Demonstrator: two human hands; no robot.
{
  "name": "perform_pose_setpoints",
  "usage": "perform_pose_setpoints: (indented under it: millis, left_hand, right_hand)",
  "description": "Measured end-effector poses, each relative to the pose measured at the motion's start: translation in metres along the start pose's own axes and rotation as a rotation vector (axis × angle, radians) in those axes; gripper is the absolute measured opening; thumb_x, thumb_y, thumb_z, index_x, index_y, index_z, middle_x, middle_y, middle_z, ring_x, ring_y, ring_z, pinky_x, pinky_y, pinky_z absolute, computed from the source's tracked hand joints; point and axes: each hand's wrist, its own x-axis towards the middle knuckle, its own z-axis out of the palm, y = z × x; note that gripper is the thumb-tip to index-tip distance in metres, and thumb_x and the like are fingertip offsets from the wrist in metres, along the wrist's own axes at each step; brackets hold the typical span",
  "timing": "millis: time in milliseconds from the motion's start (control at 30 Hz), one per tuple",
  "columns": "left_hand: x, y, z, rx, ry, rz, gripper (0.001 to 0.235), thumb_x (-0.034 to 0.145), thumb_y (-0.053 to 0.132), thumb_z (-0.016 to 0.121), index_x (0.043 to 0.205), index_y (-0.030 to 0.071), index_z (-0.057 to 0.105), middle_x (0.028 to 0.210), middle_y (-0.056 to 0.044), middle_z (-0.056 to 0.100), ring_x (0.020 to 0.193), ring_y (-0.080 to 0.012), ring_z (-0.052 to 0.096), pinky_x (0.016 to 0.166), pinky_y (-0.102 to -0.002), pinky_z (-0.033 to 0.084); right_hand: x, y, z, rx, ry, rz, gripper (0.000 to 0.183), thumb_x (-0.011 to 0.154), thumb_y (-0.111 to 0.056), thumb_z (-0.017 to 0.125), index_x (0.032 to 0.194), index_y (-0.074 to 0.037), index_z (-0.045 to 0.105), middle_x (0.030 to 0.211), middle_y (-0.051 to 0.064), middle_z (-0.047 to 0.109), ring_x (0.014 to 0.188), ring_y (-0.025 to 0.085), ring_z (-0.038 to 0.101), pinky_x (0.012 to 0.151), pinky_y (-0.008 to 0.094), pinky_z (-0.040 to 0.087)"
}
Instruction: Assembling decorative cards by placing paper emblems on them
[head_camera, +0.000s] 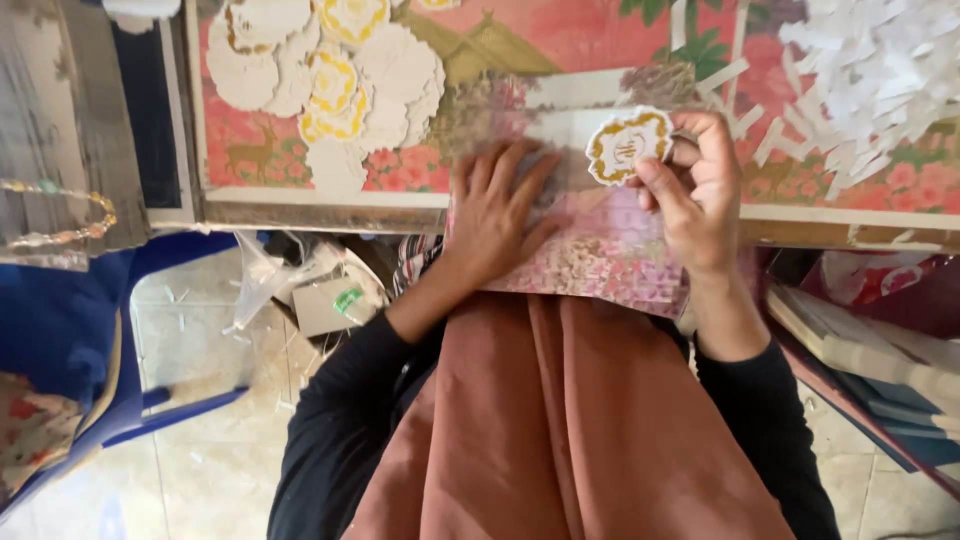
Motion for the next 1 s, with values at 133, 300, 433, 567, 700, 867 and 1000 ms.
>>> perform_pose_setpoints:
  millis: [133,300,433,567,700,867,1000]
  left_hand:
    - [0.015,-0.022,0.005,-0.326,0.082,0.031,0.022,0.094,0.035,0.051,0.099,0.019,0.065,0.114,-0.003,0.054,0.115,-0.0274,0.048,0.096,-0.045,0.033]
    - [0.022,-0.006,-0.019,-0.398,0.134,-0.005,0.032,0.096,0.029,0.046,0.080,0.008,0.064,0.108,-0.007,0.053,0.106,-0.0291,0.049,0.088,-0.043,0.037]
    - [0.022,-0.001,-0.026,-0.353,0.113,-0.036,0.025,0.090,0.026,0.059,0.077,0.006,0.064,0.110,-0.007,0.049,0.109,-0.0289,0.043,0.085,-0.046,0.036]
    - [0.022,-0.002,-0.023,-0.337,0.118,-0.002,0.024,0.087,0.028,0.066,0.074,0.009,0.064,0.110,-0.004,0.047,0.109,-0.0280,0.042,0.085,-0.045,0.034]
    - [0.022,0.000,-0.024,-0.312,0.140,-0.081,0.024,0.089,0.030,0.059,0.075,0.011,0.057,0.109,-0.008,0.046,0.107,-0.0277,0.043,0.088,-0.045,0.033]
    - [0.020,0.000,-0.021,-0.267,0.147,-0.074,0.026,0.089,0.031,0.061,0.075,0.010,0.057,0.110,-0.008,0.045,0.109,-0.0303,0.041,0.088,-0.047,0.032]
    - [0.019,-0.001,-0.020,-0.241,0.131,-0.061,0.026,0.086,0.032,0.068,0.076,0.011,0.057,0.112,-0.008,0.044,0.111,-0.0315,0.041,0.088,-0.048,0.033]
  right_hand:
    - [-0.004,0.023,-0.001,-0.036,-0.056,0.025,0.022,0.097,-0.004,0.056,0.114,0.006,0.045,0.071,0.015,0.056,0.048,0.010,0.049,0.044,0.020,0.038]
    - [0.001,0.022,0.007,-0.216,-0.139,-0.064,0.024,0.100,-0.009,0.053,0.117,0.007,0.058,0.083,0.014,0.060,0.059,0.014,0.052,0.052,0.025,0.041]
    - [-0.002,0.040,0.008,-0.427,-0.206,-0.184,0.019,0.105,-0.008,0.053,0.120,0.003,0.054,0.073,0.009,0.057,0.057,0.016,0.053,0.049,0.028,0.046]
    - [-0.006,0.050,0.007,-0.468,-0.174,-0.165,0.014,0.104,-0.004,0.058,0.113,0.002,0.050,0.067,0.005,0.051,0.049,0.014,0.043,0.043,0.026,0.034]
    - [-0.008,0.048,0.010,-0.437,-0.193,-0.176,0.013,0.104,-0.007,0.055,0.110,0.004,0.055,0.076,0.011,0.060,0.054,0.015,0.052,0.044,0.026,0.039]
    - [-0.011,0.045,0.013,-0.531,-0.204,-0.195,0.010,0.104,-0.003,0.057,0.111,0.003,0.055,0.072,0.010,0.060,0.047,0.013,0.048,0.038,0.024,0.039]
    - [-0.009,0.039,0.017,-0.580,-0.196,-0.236,0.010,0.100,0.005,0.059,0.110,0.005,0.056,0.079,0.014,0.066,0.059,0.017,0.061,0.043,0.025,0.046]
